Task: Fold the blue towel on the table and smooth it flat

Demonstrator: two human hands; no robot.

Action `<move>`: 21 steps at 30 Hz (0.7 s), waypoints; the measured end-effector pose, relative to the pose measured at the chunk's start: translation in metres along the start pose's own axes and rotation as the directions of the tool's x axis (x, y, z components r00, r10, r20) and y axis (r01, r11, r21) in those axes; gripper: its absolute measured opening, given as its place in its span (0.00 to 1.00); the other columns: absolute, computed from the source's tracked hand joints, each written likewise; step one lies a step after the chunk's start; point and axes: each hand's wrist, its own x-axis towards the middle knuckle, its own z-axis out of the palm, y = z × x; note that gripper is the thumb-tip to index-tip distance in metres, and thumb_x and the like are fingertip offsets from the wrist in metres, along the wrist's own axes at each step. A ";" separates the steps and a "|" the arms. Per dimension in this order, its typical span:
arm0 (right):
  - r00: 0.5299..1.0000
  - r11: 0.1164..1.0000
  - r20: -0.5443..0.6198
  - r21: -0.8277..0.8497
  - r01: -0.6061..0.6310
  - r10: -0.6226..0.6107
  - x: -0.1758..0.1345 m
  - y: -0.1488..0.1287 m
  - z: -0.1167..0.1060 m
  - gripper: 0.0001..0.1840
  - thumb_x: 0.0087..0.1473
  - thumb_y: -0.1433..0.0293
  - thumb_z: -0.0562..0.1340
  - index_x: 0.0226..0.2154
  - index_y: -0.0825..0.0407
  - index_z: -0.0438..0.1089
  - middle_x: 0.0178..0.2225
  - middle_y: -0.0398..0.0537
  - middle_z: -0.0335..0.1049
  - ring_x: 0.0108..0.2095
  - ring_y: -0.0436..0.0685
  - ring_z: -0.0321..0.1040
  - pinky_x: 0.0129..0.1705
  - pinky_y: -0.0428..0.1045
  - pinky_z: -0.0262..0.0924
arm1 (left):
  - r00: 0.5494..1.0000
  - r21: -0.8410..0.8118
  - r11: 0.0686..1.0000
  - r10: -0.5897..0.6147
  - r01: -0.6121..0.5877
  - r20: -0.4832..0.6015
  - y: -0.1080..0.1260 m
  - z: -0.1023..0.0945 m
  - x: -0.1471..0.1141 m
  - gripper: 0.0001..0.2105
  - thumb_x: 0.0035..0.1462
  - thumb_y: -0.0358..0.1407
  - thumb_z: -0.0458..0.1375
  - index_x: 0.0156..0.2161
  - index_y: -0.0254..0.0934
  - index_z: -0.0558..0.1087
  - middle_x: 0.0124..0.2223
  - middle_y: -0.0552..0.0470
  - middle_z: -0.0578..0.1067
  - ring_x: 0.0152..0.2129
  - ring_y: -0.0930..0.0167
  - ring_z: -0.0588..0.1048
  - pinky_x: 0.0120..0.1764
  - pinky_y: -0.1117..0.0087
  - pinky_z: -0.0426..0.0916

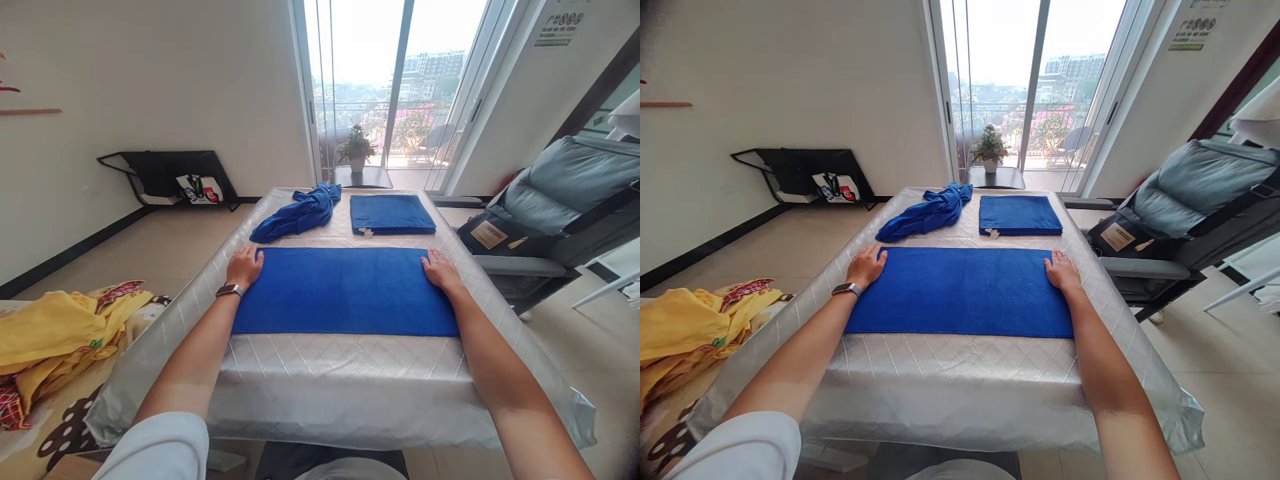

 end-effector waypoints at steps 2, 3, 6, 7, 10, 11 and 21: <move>1.000 1.000 -0.017 0.005 0.004 -0.003 -0.001 0.000 0.000 0.36 0.71 0.58 0.41 0.74 0.60 0.50 0.75 0.59 0.44 0.75 0.63 0.42 0.74 0.60 0.39 | 0.998 0.019 1.000 0.026 -0.025 -0.064 0.004 -0.005 -0.006 0.28 0.70 0.43 0.40 0.65 0.30 0.68 0.67 0.36 0.70 0.66 0.56 0.65 0.67 0.54 0.57; 0.999 1.000 -0.032 0.004 0.007 -0.007 -0.002 -0.001 0.000 0.36 0.72 0.59 0.42 0.73 0.60 0.50 0.75 0.59 0.45 0.75 0.63 0.42 0.74 0.61 0.39 | 0.995 0.021 0.999 0.045 -0.044 -0.085 0.006 -0.007 -0.010 0.28 0.69 0.42 0.40 0.64 0.31 0.69 0.66 0.36 0.71 0.64 0.57 0.67 0.67 0.54 0.58; 0.994 0.999 -0.097 -0.008 0.040 -0.041 -0.005 -0.001 -0.003 0.33 0.72 0.61 0.44 0.72 0.60 0.55 0.74 0.60 0.49 0.73 0.64 0.47 0.73 0.62 0.42 | 0.985 -0.012 0.994 0.107 -0.109 -0.134 0.014 -0.014 -0.018 0.26 0.68 0.41 0.41 0.62 0.35 0.72 0.63 0.39 0.74 0.61 0.58 0.70 0.65 0.55 0.60; 0.991 0.998 -0.117 -0.013 0.058 -0.059 -0.007 -0.003 -0.006 0.32 0.71 0.62 0.45 0.70 0.60 0.58 0.73 0.60 0.51 0.73 0.65 0.49 0.72 0.62 0.43 | 0.981 -0.030 0.990 0.134 -0.139 -0.137 0.019 -0.017 -0.020 0.25 0.68 0.40 0.41 0.60 0.35 0.73 0.61 0.39 0.75 0.61 0.58 0.70 0.65 0.55 0.61; 0.978 0.992 -0.167 -0.014 0.122 -0.122 -0.014 -0.011 -0.016 0.28 0.70 0.64 0.49 0.65 0.58 0.67 0.69 0.59 0.62 0.68 0.65 0.59 0.71 0.61 0.47 | 0.955 -0.101 0.950 0.290 -0.296 -0.069 0.045 -0.029 -0.022 0.22 0.66 0.40 0.45 0.54 0.37 0.77 0.57 0.42 0.78 0.57 0.60 0.73 0.64 0.58 0.63; 0.972 0.989 -0.183 -0.008 0.145 -0.144 -0.017 -0.016 -0.019 0.27 0.70 0.65 0.50 0.63 0.57 0.69 0.67 0.58 0.66 0.66 0.65 0.62 0.70 0.60 0.49 | 0.933 -0.129 0.924 0.358 -0.360 -0.037 0.058 -0.034 -0.021 0.21 0.65 0.41 0.46 0.53 0.39 0.77 0.56 0.43 0.78 0.56 0.61 0.74 0.63 0.59 0.65; 0.923 0.952 -0.255 0.031 0.305 -0.287 -0.042 -0.055 -0.029 0.22 0.68 0.68 0.52 0.55 0.52 0.77 0.56 0.52 0.77 0.55 0.64 0.72 0.61 0.56 0.60 | 0.923 -0.482 0.792 0.368 -0.375 -0.113 0.187 -0.051 0.005 0.16 0.63 0.35 0.46 0.36 0.38 0.78 0.37 0.48 0.82 0.36 0.65 0.79 0.44 0.65 0.73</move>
